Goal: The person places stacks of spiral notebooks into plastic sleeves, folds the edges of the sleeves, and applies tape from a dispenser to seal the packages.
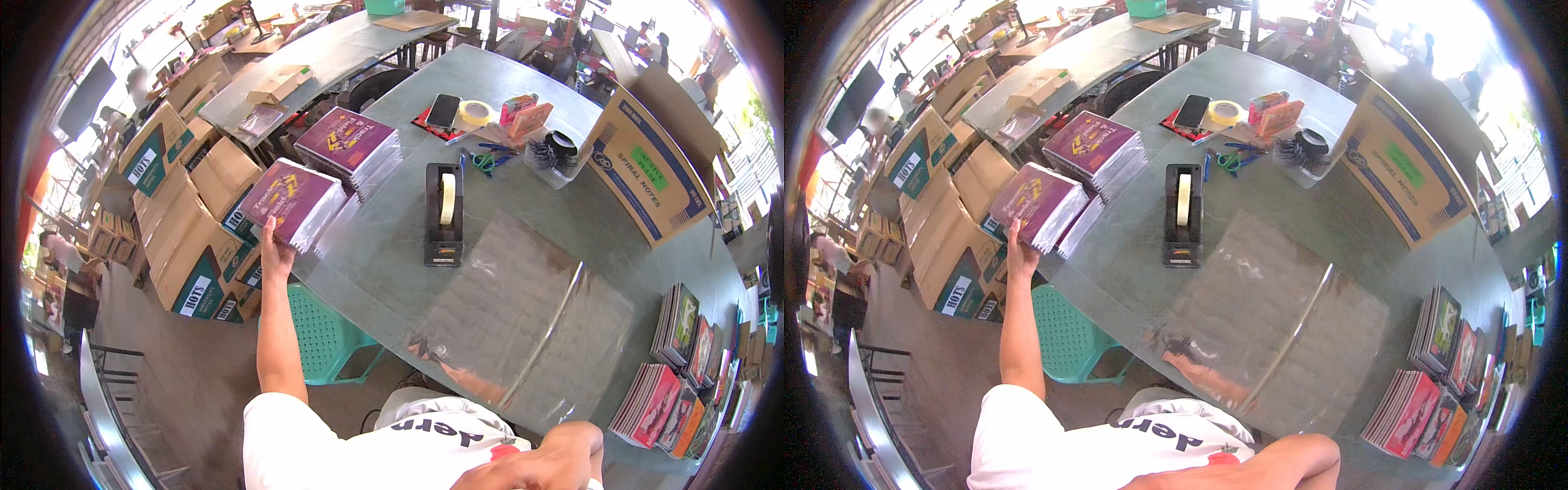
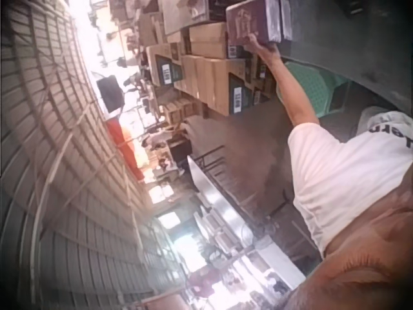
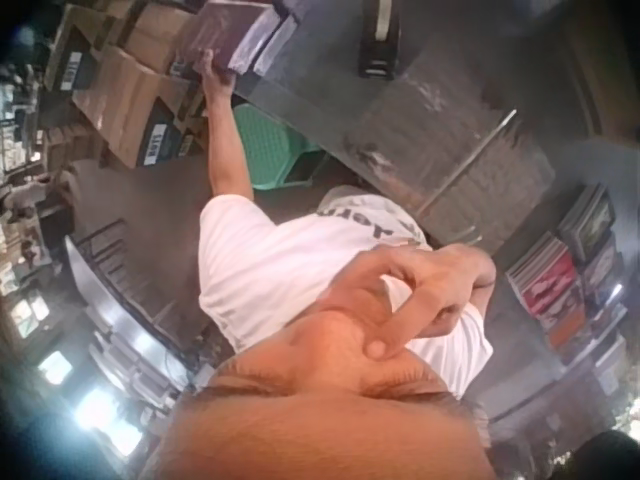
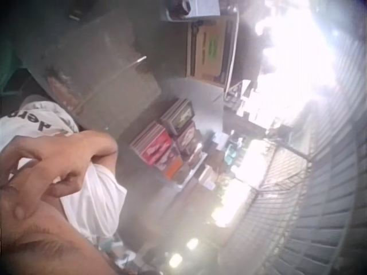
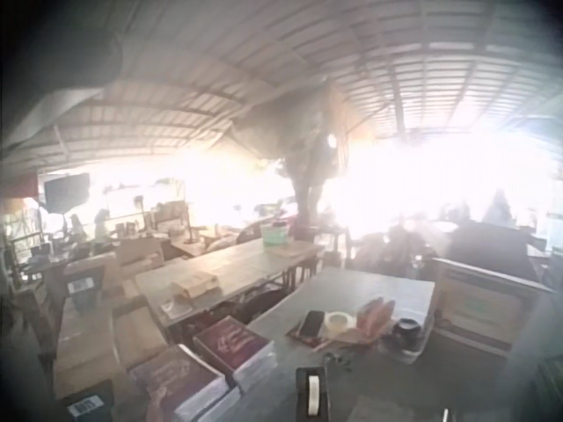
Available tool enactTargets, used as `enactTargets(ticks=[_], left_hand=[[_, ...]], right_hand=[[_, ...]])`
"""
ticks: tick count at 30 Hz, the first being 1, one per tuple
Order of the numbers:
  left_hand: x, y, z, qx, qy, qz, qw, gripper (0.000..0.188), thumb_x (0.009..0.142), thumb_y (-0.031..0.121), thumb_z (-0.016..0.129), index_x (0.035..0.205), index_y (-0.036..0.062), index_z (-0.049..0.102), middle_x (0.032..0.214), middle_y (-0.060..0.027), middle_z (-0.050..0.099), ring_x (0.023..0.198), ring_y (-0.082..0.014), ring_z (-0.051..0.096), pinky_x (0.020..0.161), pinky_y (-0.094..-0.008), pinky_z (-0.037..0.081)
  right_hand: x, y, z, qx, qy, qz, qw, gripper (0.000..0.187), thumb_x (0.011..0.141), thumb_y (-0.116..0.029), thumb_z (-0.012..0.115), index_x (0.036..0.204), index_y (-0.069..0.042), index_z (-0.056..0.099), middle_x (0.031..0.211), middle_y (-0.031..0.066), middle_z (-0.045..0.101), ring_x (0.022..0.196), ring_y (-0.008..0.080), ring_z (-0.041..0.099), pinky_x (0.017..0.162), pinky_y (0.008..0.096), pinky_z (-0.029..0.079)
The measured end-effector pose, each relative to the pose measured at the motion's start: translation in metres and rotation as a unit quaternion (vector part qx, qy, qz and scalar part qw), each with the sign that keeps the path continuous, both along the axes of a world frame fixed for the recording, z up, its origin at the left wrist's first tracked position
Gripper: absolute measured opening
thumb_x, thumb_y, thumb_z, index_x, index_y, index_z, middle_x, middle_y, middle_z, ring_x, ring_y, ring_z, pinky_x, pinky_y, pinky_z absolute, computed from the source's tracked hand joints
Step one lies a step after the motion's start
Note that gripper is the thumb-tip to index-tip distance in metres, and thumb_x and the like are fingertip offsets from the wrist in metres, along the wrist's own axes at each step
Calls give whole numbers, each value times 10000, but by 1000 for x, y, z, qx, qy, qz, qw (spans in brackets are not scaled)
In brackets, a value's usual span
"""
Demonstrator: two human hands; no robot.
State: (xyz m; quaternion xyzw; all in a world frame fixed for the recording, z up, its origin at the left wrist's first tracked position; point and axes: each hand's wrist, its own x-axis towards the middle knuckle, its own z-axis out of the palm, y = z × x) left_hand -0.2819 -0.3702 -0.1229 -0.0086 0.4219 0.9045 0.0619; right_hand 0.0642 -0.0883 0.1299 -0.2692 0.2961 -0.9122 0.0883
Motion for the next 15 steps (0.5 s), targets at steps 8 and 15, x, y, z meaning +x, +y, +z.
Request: enactTargets(ticks=[8,15], left_hand=[[-14,-5,7,-153,12,41,987,496,824,422,585,1121,40,474,935,-69,567,754,-144,599,555,-292,533],[-20,9,17,-603,0,129,787,731,767,658,515,901,-59,556,628,-131,577,566,-265,586,492,-376,467]], right_hand=[[-20,-37,-2,-57,47,-110,991,67,696,21,700,748,16,658,1012,317,538,868,339,593,781,358,480],[17,0,-17,14,115,-191,975,94,739,6,678,830,-8,657,1069,330,475,947,412,555,829,410,472]])
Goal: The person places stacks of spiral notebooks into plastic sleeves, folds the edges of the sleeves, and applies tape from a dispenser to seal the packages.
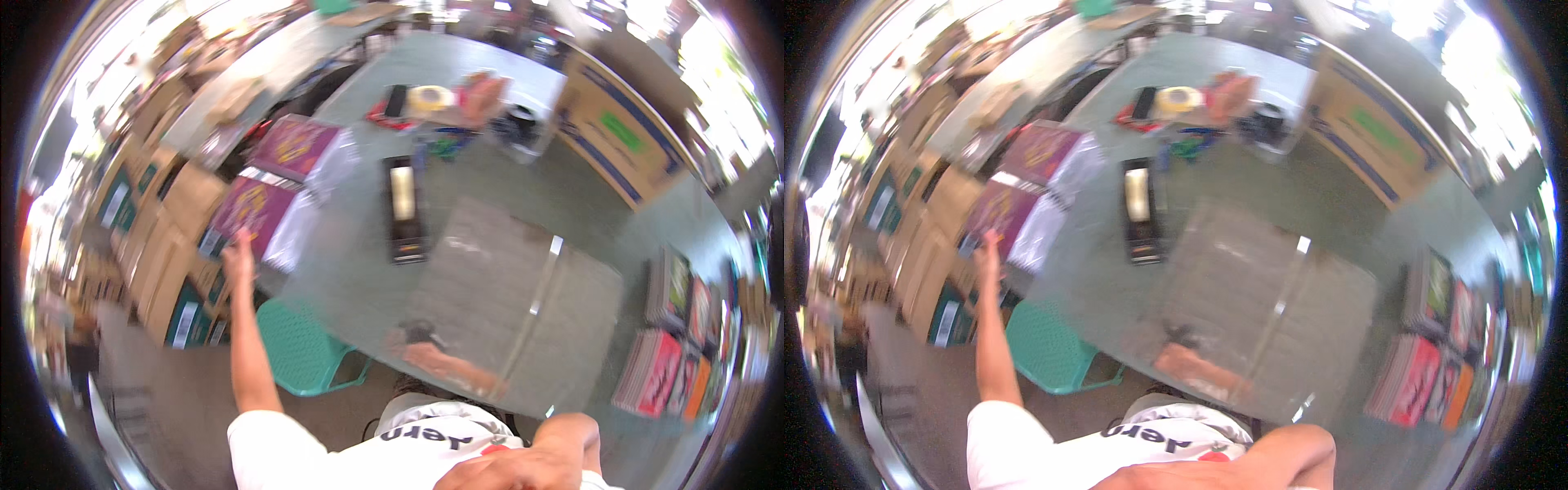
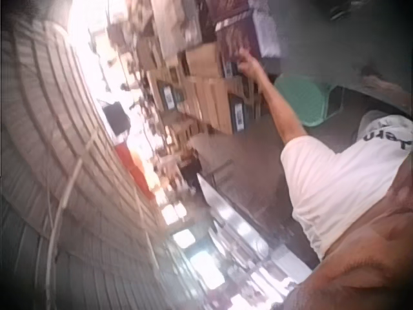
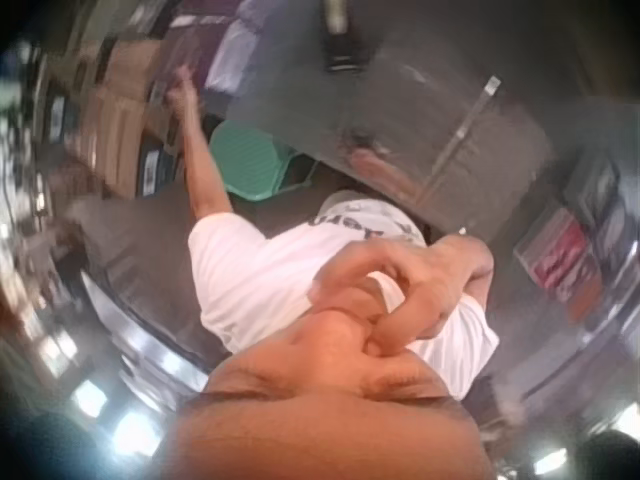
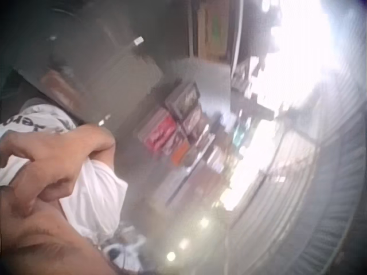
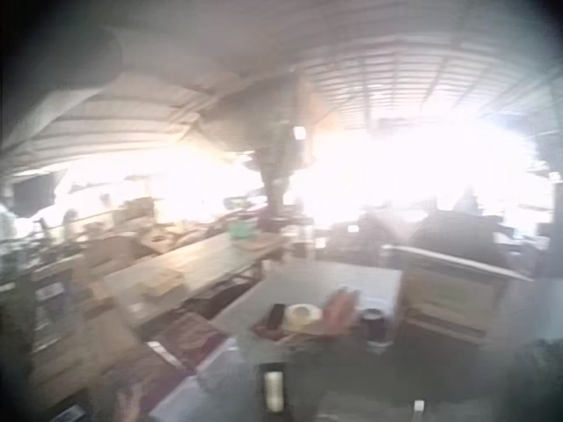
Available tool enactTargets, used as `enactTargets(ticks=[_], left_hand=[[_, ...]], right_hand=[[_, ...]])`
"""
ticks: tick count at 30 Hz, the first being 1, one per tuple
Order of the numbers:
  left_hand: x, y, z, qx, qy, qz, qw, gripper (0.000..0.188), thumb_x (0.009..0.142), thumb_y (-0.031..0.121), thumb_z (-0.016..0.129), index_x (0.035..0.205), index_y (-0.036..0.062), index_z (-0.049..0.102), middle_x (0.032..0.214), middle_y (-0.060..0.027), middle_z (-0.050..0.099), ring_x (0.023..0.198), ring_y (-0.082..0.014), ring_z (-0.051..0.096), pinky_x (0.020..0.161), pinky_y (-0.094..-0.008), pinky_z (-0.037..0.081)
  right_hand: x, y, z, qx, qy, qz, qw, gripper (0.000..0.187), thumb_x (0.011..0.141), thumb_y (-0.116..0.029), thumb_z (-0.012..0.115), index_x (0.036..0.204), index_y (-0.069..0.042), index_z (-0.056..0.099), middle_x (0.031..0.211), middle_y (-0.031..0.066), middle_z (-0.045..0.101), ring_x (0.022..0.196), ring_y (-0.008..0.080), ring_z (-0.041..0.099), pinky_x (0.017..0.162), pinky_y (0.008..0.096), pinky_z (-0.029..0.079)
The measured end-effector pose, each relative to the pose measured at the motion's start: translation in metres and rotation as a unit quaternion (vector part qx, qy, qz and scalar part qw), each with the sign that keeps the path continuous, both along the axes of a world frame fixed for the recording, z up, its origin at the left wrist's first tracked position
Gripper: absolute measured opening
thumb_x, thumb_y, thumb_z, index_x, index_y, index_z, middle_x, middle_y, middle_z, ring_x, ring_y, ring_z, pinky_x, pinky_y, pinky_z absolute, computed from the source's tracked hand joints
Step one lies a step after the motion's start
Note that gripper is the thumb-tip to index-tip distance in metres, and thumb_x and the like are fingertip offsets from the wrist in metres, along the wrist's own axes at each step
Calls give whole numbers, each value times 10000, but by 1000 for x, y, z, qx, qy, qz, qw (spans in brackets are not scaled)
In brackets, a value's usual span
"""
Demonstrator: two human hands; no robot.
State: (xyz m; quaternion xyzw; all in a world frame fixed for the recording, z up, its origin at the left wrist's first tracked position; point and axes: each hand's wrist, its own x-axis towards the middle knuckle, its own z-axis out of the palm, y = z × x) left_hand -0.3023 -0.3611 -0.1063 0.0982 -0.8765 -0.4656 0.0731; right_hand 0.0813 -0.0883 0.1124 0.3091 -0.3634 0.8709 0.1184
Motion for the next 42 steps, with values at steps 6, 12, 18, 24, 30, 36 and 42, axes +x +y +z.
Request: enactTargets(ticks=[6,12,18,24,30,36,42], left_hand=[[26,61,31,-335,379,-30,862,475,851,373,579,1153,11,524,1066,-179,570,984,-331,536,869,-433,402],[244,383,114,-75,358,-370,854,364,848,261,596,1128,34,548,1132,-151,546,1064,-285,513,886,-388,402],[445,626,27,-4,160,-608,778,494,759,410,681,1014,-7,607,892,-137,646,769,-232,631,695,-315,490],[521,685,-6,-7,44,-507,861,921,673,603,663,1242,-59,370,1138,-287,517,1049,-359,535,881,-404,426],[590,589,45,-159,52,-614,771,881,625,450,782,1247,-29,383,967,-189,538,1044,-304,520,832,-377,444],[581,567,28,-2,-149,-590,794,590,663,268,793,1055,-45,484,750,-113,655,667,-164,647,608,-293,508],[520,577,67,53,-153,-670,725,232,713,98,718,889,49,575,758,-58,647,653,-117,590,607,-272,469]], right_hand=[[65,56,-9,11,168,-159,973,156,812,-14,598,958,-52,638,1099,298,450,973,439,524,852,443,460],[226,155,-18,384,-87,-375,839,406,766,-120,613,1161,-49,551,1243,178,478,1196,308,429,963,428,365],[378,324,-113,448,-408,-700,378,168,790,-19,546,948,-16,605,923,128,603,851,263,599,719,350,487],[423,415,-147,423,-440,-666,428,135,817,-78,570,917,3,614,871,158,631,758,255,625,658,341,489],[368,513,-150,444,-447,-638,443,361,865,-327,524,885,24,604,867,195,624,817,346,607,715,405,473],[288,562,-185,577,-516,-554,306,691,709,-521,664,1039,68,518,1067,233,544,1008,348,552,836,394,470],[280,594,-155,583,-593,-430,352,597,597,-333,796,1033,0,561,1042,183,591,983,292,578,845,361,463]])
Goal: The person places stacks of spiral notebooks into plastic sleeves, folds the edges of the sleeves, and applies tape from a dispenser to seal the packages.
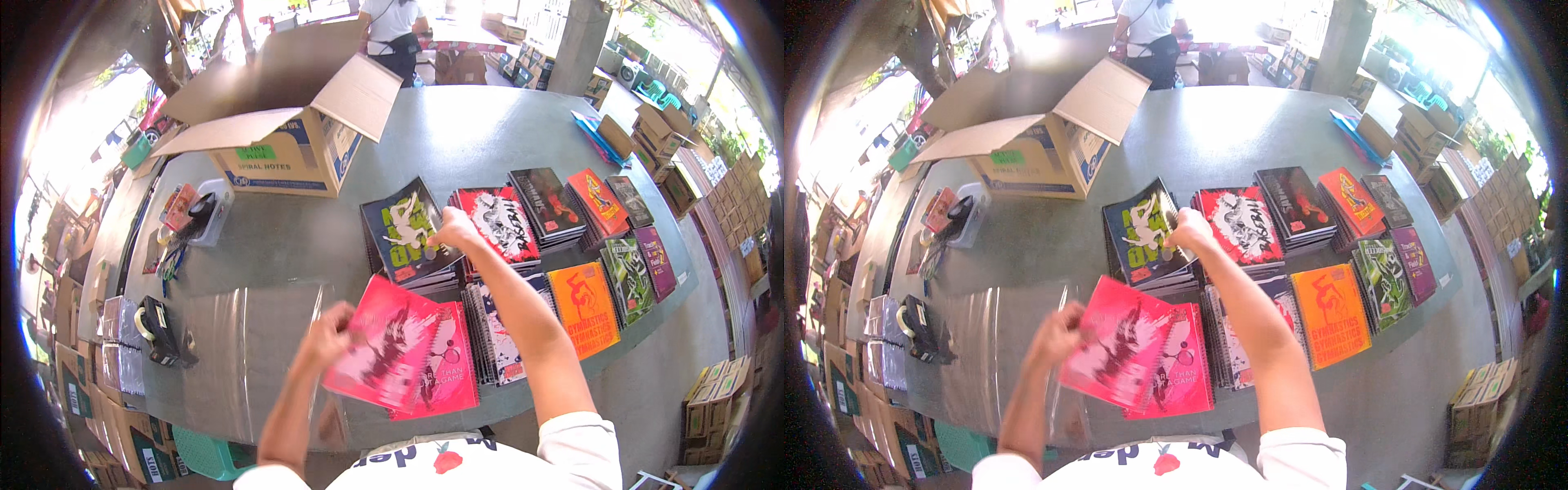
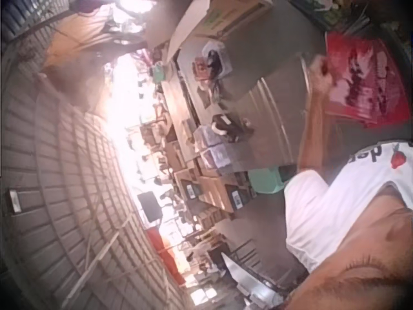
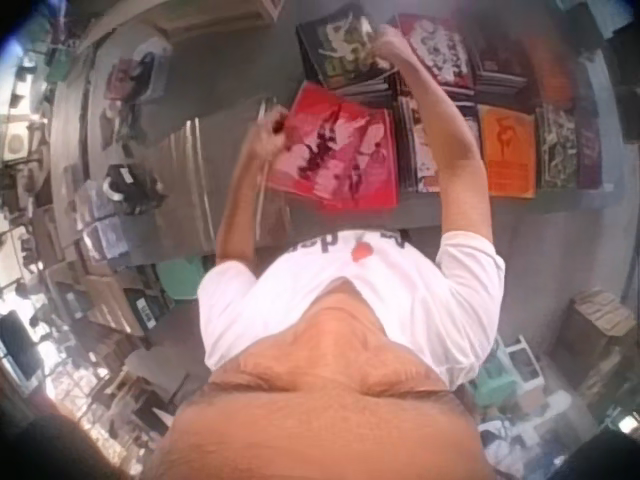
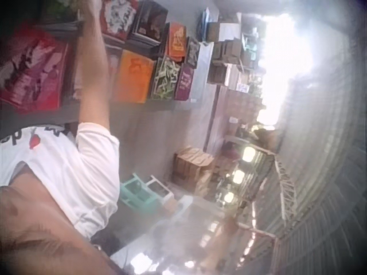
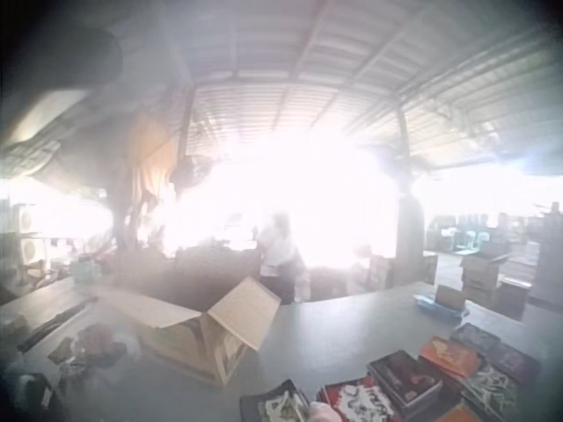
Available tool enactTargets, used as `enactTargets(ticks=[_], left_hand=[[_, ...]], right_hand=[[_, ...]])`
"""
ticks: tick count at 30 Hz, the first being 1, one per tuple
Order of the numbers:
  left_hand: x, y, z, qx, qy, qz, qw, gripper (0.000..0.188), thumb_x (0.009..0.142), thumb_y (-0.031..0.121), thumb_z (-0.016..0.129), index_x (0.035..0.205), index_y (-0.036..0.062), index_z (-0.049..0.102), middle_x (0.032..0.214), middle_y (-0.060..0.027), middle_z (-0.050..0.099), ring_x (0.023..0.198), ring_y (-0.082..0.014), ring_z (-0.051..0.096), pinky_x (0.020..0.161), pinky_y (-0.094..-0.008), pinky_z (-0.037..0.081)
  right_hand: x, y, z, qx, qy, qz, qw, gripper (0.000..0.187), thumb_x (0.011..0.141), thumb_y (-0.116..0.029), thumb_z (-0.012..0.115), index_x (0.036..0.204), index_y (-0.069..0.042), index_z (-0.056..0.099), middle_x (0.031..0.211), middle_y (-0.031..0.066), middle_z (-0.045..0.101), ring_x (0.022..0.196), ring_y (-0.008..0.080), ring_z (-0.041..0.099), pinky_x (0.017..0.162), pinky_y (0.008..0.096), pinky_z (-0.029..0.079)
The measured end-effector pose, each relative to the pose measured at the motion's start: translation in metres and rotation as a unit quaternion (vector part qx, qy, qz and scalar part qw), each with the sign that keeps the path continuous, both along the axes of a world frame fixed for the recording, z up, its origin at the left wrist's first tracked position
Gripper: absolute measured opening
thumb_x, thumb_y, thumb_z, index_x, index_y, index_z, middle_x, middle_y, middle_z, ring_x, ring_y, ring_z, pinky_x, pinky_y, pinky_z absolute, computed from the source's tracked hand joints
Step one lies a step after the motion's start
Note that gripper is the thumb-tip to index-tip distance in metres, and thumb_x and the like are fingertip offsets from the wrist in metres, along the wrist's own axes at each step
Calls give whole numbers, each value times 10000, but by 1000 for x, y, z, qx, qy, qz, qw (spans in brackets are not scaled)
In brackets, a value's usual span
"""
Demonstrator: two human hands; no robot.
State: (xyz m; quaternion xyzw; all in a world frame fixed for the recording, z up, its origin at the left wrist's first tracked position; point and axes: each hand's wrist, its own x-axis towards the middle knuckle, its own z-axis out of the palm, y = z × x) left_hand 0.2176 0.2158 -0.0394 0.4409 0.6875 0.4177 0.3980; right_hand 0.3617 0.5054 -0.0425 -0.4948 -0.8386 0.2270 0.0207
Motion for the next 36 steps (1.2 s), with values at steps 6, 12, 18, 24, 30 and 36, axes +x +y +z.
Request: enactTargets(ticks=[6,12,18,24,30,36], left_hand=[[2,136,67,203,455,-338,799,223,697,195,668,907,127,638,994,-78,593,1056,-252,484,961,-465,273],[48,186,-43,197,480,-3,855,436,771,447,599,1094,154,618,1327,-177,397,1260,-361,314,984,-614,191],[38,198,-35,257,185,22,948,283,903,247,469,1007,8,579,1006,-167,559,983,-304,498,888,-406,360],[136,231,0,242,366,-13,899,199,836,180,526,935,24,598,902,-162,602,898,-329,549,787,-420,442],[283,294,-20,-70,623,-44,778,773,706,527,580,1189,-60,441,1060,-262,553,1033,-377,520,799,-497,475],[277,285,27,120,533,39,836,132,708,99,527,703,-15,594,638,-203,604,581,-303,631,503,-411,503]], right_hand=[[69,-16,-4,-468,388,-107,787,300,727,-41,589,1026,-33,560,902,91,623,771,193,622,689,335,510],[87,-23,-29,-311,381,-115,863,493,752,-391,693,1051,-13,592,912,42,636,770,126,585,671,309,471],[101,-44,3,-267,470,-147,828,474,741,-251,726,1094,15,554,959,96,605,853,141,543,759,305,433],[277,-1,46,-302,650,-220,662,286,819,-131,612,1070,-16,536,973,109,622,866,224,630,736,379,534],[429,8,9,-320,577,-296,691,386,793,0,588,1149,-10,441,1042,124,580,870,218,614,760,387,529],[439,0,-25,-402,592,-239,657,339,826,-33,562,1144,-43,446,1029,82,581,908,190,596,812,358,503]])
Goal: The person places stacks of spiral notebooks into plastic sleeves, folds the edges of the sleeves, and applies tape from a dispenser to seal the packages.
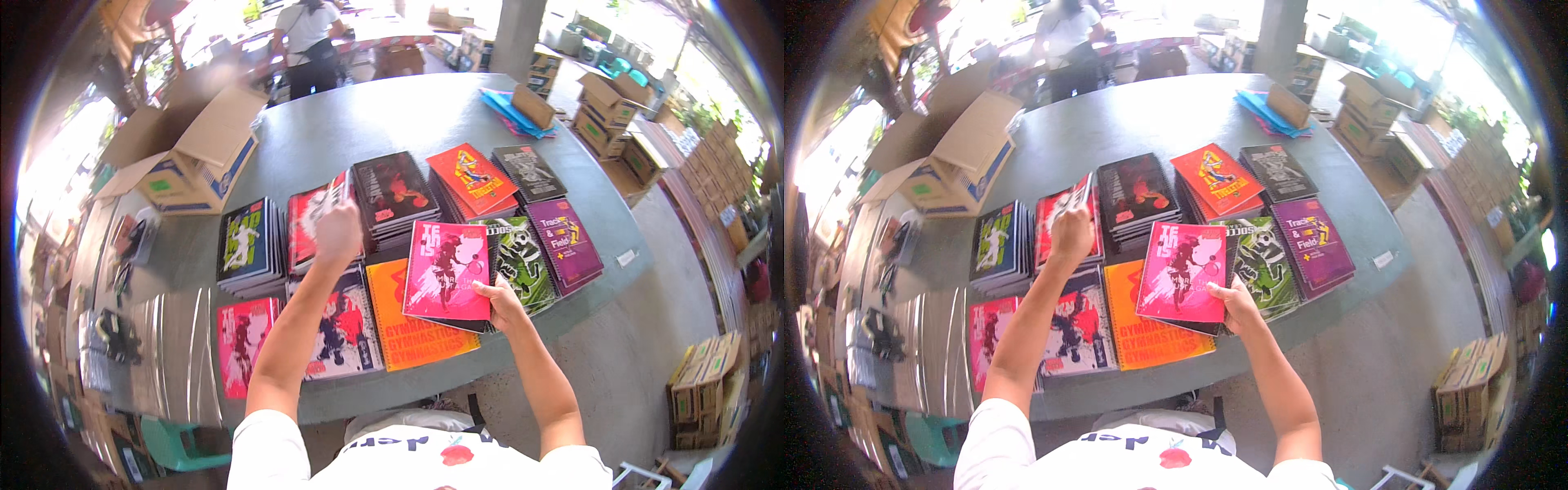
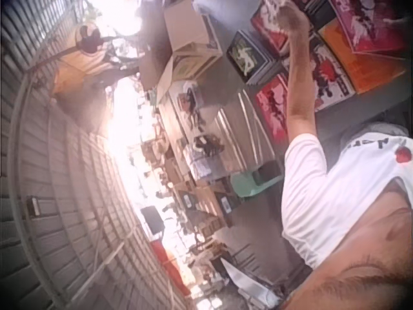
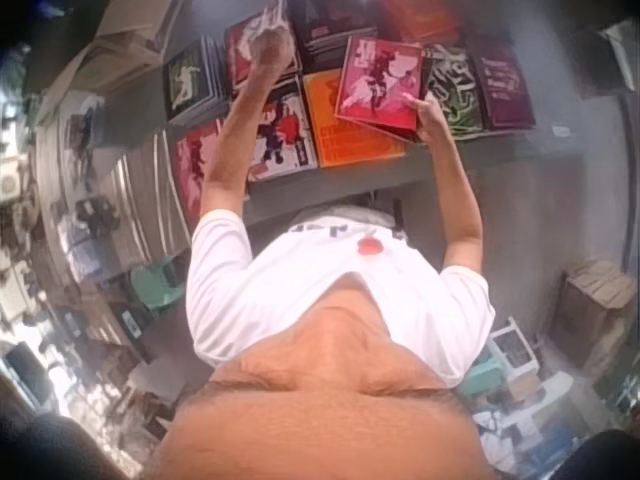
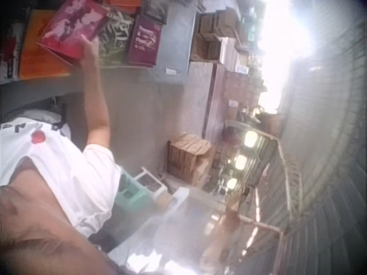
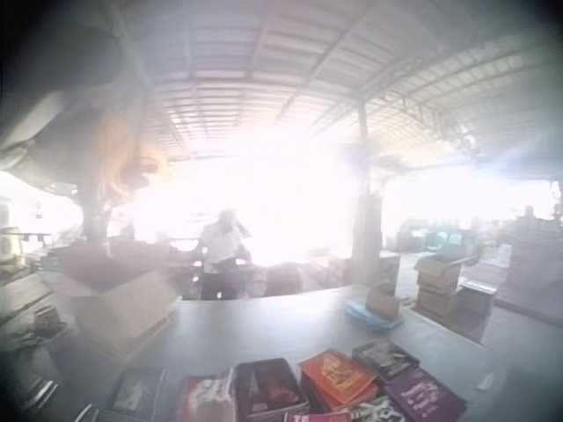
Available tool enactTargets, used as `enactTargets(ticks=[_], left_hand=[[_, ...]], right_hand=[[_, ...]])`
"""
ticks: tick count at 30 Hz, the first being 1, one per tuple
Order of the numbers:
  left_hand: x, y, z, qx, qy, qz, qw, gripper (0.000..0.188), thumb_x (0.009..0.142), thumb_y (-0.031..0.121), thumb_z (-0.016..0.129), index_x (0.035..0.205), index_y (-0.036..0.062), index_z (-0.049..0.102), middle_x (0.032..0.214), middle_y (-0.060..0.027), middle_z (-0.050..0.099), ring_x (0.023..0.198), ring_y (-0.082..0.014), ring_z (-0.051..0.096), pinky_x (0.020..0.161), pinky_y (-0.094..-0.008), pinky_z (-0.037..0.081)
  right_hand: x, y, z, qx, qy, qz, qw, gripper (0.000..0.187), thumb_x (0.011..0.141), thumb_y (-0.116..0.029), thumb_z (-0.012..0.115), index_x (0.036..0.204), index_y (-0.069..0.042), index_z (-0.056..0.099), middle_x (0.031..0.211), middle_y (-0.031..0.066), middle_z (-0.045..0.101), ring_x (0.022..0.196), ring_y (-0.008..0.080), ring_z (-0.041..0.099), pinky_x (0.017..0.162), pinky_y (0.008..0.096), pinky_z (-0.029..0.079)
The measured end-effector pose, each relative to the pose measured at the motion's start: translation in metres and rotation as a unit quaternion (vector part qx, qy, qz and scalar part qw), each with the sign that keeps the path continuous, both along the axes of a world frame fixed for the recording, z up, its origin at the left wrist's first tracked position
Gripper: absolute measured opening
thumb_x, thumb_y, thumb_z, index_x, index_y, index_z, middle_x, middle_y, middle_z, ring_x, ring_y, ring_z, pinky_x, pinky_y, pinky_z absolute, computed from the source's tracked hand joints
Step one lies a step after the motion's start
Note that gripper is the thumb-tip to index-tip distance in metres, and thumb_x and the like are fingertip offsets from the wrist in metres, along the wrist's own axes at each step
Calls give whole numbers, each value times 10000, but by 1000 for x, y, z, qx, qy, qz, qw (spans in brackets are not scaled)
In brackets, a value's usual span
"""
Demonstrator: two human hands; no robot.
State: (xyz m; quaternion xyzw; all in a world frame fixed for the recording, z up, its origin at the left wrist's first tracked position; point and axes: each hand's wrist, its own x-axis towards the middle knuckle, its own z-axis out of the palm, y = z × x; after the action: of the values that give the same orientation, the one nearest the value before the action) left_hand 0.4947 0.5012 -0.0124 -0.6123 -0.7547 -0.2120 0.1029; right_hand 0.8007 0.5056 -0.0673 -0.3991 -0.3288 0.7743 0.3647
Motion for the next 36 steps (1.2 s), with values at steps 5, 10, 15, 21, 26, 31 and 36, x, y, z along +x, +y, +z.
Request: enactTargets(ticks=[5,10,15,21,26,31,36], left_hand=[[147,-55,-16,-148,42,-241,958,179,804,177,517,750,22,589,670,-129,616,594,-247,596,537,-369,472],[79,-114,-35,-83,-33,87,992,417,872,390,462,1101,48,526,1059,-235,543,1022,-372,505,883,-498,384],[61,-110,-37,-275,-72,301,910,857,759,600,506,1413,120,230,1382,-309,233,1288,-441,214,998,-597,220],[58,-94,-22,-346,-86,192,914,730,704,377,579,1289,-8,370,1041,-319,558,990,-378,578,842,-470,468],[114,-76,63,-20,-119,13,993,231,745,17,517,971,-2,558,784,-188,633,693,-327,641,600,-410,516],[175,-63,-28,-25,-17,-378,925,364,734,17,584,1093,23,521,1136,-188,547,1162,-307,458,960,-445,377],[150,-104,-28,-112,-148,75,980,732,656,123,744,1281,33,373,1234,-203,486,1206,-325,419,991,-411,367]], right_hand=[[3,14,17,-107,128,13,986,343,839,-265,593,1097,-54,511,982,86,610,864,189,608,786,359,505],[24,37,6,44,13,82,996,192,733,-48,629,887,-84,521,702,-18,529,518,83,507,465,247,436],[86,67,19,52,38,108,992,324,710,-54,642,1008,-49,512,756,-3,560,595,89,556,526,253,486],[119,74,-7,36,-4,131,991,449,755,-37,654,1155,-46,451,870,9,549,757,86,548,619,250,479],[110,68,11,-41,21,72,996,413,775,-55,634,1154,-46,470,895,29,572,760,126,576,651,294,508],[113,79,6,-136,81,37,987,363,772,-106,671,1100,-66,522,904,32,586,802,117,577,663,282,501],[115,58,10,25,-76,64,995,460,709,-83,734,1096,-40,490,936,49,588,818,133,582,696,293,503]])
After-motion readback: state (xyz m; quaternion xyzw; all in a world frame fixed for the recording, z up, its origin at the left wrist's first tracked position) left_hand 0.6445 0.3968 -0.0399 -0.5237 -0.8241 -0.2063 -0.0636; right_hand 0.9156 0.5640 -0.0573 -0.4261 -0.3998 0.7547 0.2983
